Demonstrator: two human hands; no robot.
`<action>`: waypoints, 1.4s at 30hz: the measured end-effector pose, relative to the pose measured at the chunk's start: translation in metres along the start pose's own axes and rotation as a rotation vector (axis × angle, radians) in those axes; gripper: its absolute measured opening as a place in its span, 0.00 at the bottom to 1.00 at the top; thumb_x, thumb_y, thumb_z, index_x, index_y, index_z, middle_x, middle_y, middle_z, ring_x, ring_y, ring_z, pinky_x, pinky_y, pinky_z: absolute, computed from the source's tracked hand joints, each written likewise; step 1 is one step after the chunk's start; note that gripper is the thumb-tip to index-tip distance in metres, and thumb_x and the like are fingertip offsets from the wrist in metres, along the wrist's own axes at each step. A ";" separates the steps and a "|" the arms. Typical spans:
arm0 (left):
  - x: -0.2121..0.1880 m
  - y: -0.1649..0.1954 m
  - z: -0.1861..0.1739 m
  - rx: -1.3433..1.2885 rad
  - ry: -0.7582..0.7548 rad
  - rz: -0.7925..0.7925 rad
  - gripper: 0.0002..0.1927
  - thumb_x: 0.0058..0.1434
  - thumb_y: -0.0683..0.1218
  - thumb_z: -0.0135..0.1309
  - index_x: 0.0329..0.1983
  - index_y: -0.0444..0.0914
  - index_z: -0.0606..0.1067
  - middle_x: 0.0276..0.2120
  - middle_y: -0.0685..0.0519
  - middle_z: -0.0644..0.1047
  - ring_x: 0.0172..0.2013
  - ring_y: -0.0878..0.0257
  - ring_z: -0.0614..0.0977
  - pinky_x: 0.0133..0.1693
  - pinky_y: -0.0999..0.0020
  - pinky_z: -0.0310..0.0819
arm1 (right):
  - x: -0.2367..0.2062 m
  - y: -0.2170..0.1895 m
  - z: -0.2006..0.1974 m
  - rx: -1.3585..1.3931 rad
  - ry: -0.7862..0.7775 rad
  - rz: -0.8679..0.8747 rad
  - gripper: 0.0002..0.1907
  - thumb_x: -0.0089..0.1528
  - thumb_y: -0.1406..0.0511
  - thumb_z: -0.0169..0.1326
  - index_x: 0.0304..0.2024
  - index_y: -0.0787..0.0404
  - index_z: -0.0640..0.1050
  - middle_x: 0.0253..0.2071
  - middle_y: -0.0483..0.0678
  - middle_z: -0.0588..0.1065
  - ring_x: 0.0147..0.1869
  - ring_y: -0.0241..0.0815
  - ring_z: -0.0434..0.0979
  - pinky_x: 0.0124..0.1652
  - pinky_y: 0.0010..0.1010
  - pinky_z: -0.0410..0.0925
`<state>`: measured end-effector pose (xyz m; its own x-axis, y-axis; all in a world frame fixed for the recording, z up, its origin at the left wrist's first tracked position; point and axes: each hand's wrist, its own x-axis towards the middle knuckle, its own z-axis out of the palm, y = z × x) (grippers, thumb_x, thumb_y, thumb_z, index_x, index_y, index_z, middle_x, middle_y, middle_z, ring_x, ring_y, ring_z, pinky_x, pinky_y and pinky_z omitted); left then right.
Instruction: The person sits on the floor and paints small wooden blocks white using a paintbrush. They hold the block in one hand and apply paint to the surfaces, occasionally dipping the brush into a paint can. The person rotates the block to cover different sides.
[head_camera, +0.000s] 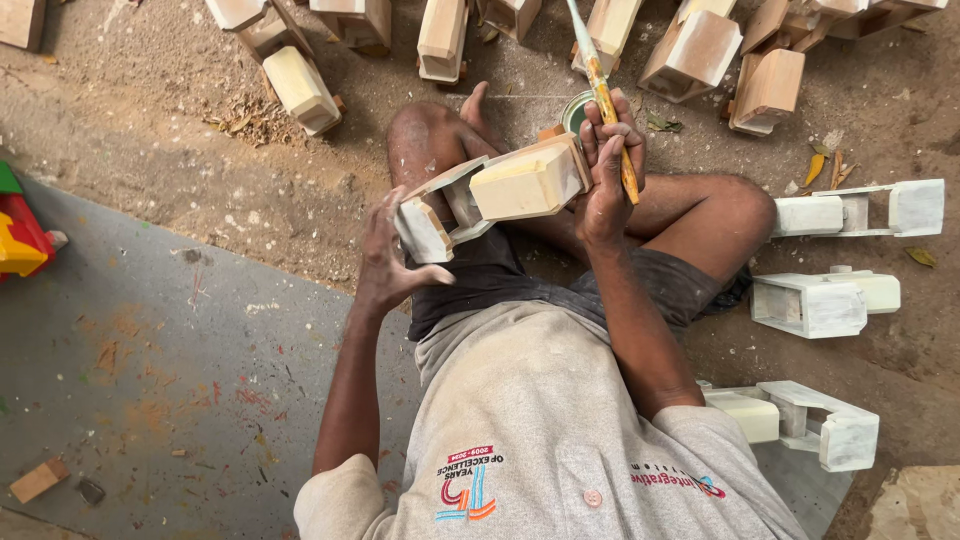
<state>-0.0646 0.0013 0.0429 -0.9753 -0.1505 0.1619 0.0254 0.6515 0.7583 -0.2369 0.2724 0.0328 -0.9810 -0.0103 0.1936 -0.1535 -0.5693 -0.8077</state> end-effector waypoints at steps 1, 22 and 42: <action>-0.002 0.000 -0.002 -0.214 -0.007 -0.150 0.69 0.43 0.85 0.53 0.77 0.39 0.53 0.66 0.38 0.68 0.65 0.42 0.72 0.60 0.41 0.72 | -0.002 -0.001 0.000 0.005 0.010 -0.002 0.10 0.77 0.62 0.46 0.55 0.62 0.70 0.78 0.52 0.58 0.77 0.46 0.68 0.75 0.39 0.67; -0.049 0.032 0.000 -1.392 0.063 -0.742 0.41 0.64 0.58 0.44 0.73 0.29 0.55 0.58 0.38 0.73 0.54 0.48 0.80 0.54 0.47 0.81 | -0.069 -0.078 0.035 0.195 -0.143 -0.136 0.09 0.76 0.64 0.47 0.54 0.62 0.72 0.76 0.57 0.61 0.75 0.49 0.71 0.65 0.33 0.74; -0.057 0.052 0.048 -1.759 -0.211 -0.378 0.35 0.69 0.48 0.49 0.74 0.38 0.49 0.56 0.40 0.72 0.47 0.53 0.82 0.48 0.51 0.83 | -0.101 -0.183 0.029 0.023 -0.417 -0.408 0.14 0.72 0.58 0.58 0.48 0.63 0.74 0.68 0.64 0.67 0.65 0.58 0.78 0.49 0.34 0.81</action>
<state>-0.0184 0.0790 0.0426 -0.9878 0.0899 -0.1273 -0.1393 -0.8749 0.4638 -0.1064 0.3542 0.1771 -0.7129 -0.1068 0.6930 -0.5015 -0.6131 -0.6104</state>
